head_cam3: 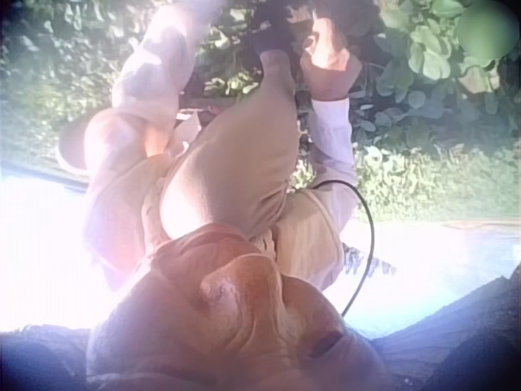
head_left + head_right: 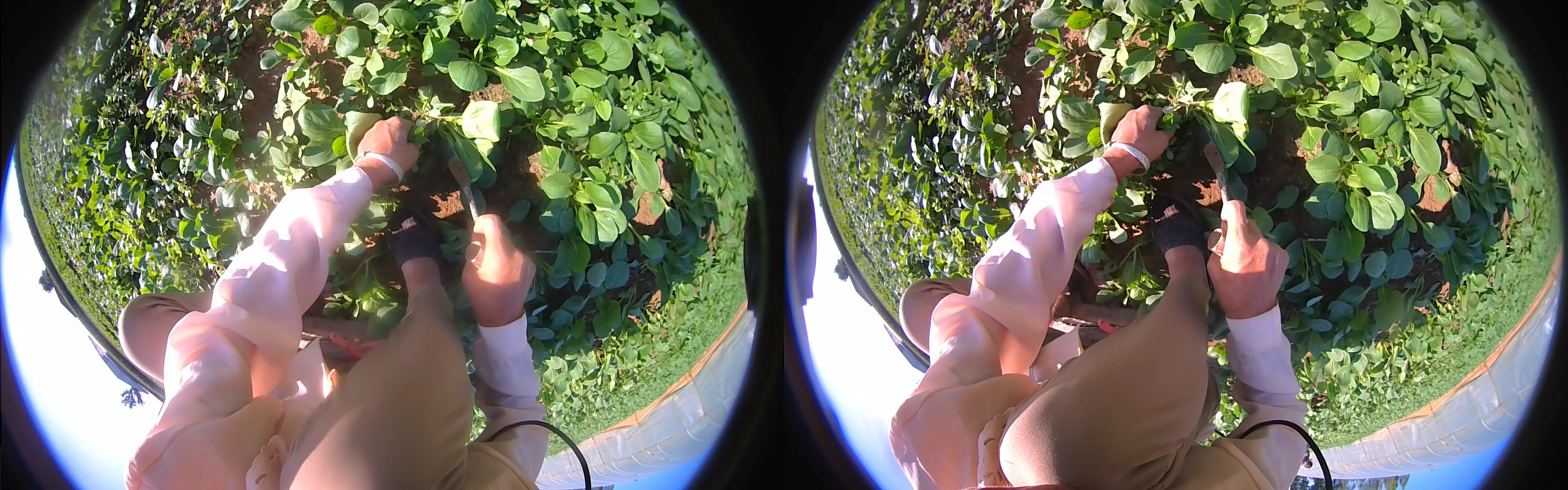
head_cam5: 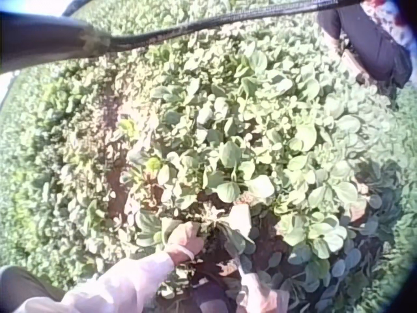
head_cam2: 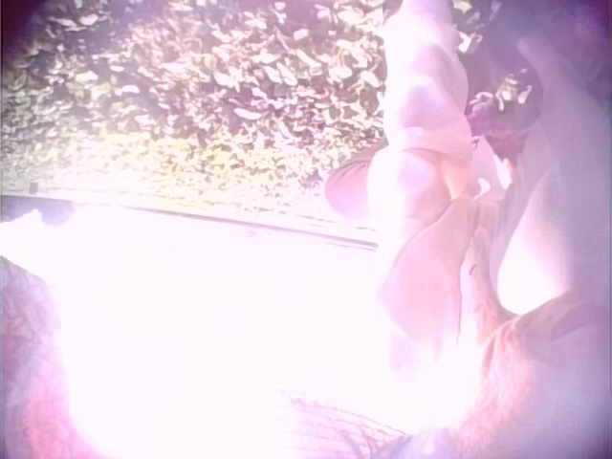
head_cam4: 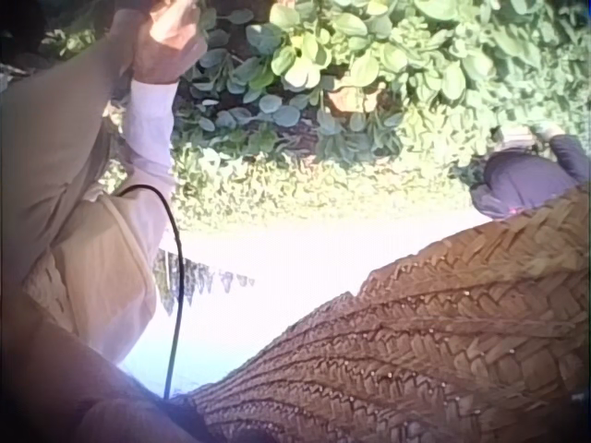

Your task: The person clears weeds from around green plants in a field using a small hand tool and places the pulled weeds into a yellow bucket.

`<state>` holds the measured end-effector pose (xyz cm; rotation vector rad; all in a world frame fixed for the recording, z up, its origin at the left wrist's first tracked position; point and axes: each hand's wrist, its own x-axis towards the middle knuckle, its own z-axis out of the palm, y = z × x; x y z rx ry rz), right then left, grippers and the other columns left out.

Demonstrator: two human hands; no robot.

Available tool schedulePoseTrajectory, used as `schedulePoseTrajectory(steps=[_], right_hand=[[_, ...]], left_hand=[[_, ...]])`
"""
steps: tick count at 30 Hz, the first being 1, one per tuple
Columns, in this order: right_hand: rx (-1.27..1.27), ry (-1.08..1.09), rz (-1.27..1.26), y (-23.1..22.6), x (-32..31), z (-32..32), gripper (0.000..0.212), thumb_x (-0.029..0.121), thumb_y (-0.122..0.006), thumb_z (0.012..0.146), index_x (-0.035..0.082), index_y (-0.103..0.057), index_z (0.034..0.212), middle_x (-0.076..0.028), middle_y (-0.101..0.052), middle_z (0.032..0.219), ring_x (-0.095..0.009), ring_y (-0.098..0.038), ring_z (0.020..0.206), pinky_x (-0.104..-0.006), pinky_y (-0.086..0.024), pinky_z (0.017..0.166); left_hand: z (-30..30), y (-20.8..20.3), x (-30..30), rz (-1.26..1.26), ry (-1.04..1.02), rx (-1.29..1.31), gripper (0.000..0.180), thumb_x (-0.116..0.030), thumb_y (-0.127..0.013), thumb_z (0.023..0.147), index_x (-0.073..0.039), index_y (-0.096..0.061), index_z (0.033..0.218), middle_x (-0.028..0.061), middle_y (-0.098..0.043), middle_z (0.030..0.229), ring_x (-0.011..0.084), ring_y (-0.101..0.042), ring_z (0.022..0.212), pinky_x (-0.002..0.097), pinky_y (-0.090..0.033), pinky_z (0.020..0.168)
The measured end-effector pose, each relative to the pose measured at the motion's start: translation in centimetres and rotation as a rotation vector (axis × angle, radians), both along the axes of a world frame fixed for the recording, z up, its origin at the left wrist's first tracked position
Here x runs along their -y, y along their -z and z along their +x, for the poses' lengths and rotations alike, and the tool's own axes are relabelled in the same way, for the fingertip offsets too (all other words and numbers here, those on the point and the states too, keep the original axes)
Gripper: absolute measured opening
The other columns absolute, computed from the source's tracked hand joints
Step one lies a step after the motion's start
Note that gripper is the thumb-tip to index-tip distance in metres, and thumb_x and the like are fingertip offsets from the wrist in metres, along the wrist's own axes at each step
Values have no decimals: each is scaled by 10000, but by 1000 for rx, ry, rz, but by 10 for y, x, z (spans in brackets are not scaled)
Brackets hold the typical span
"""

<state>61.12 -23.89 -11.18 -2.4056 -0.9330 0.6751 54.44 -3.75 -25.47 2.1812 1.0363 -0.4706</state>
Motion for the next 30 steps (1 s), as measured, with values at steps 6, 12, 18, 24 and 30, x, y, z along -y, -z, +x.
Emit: schedulePoseTrajectory(steps=[6,12,18,24,30], right_hand=[[-52,63,26,0,3,-6,355,-51,-591,681,77,-570,1011,-83,-631,724,-285,-642,615,-348,-508,554],[-1,17,-17,-1,7,-3,354,-56,-581,687,84,-543,1010,-71,-634,739,-299,-641,630,-363,-492,539],[-10,9,-46,1,11,-2,339,-57,-571,693,81,-519,999,-65,-615,723,-318,-622,618,-385,-472,523],[-80,52,-11,5,13,1,240,-48,-570,730,90,-516,918,-81,-565,646,-324,-596,570,-391,-450,507],[-66,92,68,9,14,-1,227,-47,-588,731,97,-504,885,-89,-557,637,-313,-586,553,-374,-448,506]], left_hand=[[22,3,16,-91,-33,-155,335,-325,-712,751,-74,-709,972,170,-703,967,355,-681,916,397,-552,800],[25,13,9,-243,-219,-38,508,-382,-771,723,35,-675,996,244,-674,1023,360,-651,1001,393,-511,877],[36,18,5,-273,-120,-210,615,-404,-737,760,30,-605,1174,231,-653,1131,349,-626,1079,381,-490,935],[36,20,-36,-500,-209,-346,713,-438,-704,771,15,-513,1288,186,-656,1124,295,-652,987,378,-522,840],[-8,-11,-62,-454,-273,-162,900,-441,-786,713,144,-435,1301,185,-638,1103,218,-653,886,315,-532,691]])
